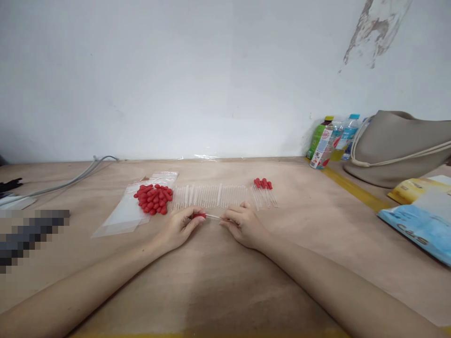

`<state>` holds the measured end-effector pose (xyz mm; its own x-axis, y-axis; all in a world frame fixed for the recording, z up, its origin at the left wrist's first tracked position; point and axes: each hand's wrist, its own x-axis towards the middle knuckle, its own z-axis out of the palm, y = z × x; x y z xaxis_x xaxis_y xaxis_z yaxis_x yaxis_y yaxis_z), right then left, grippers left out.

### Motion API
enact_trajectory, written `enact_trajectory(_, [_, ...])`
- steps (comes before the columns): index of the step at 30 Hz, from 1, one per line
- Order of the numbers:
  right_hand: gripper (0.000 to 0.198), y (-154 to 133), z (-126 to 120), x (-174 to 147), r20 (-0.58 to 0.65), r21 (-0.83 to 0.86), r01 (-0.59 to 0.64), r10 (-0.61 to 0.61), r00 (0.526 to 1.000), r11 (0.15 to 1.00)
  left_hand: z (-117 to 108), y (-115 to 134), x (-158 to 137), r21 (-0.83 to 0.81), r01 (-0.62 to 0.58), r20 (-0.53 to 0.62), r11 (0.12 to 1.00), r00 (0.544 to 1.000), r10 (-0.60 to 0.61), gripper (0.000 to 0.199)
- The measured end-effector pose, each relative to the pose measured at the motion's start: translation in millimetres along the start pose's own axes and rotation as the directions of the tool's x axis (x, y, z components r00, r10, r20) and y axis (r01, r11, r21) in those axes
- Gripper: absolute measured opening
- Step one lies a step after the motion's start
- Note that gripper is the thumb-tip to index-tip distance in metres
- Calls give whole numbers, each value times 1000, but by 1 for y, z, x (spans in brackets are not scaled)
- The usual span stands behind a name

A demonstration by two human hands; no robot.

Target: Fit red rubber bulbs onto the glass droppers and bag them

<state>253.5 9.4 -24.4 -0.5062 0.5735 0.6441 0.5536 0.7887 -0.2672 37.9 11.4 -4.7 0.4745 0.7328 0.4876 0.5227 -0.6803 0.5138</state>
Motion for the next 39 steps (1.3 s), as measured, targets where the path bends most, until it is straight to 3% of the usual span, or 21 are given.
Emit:
enact_trajectory(9, [15,6,-5,3,41,-111,81,-77,996,991,0,-3,0,9,-96,134,995,987,94,13])
enact_trajectory(26, [28,-14,-5,10,156,-231,63,-26,987,971,1,-2,-1,84,-134,125,987,984,123,15])
enact_trajectory(33, [29,-16,-3,13,256,-152,-43,81,963,987,2,-4,-2,86,-155,129,984,981,143,16])
enact_trajectory(39, [28,-20,-7,17,290,-86,-67,89,953,994,3,-6,-3,77,-174,115,982,980,165,15])
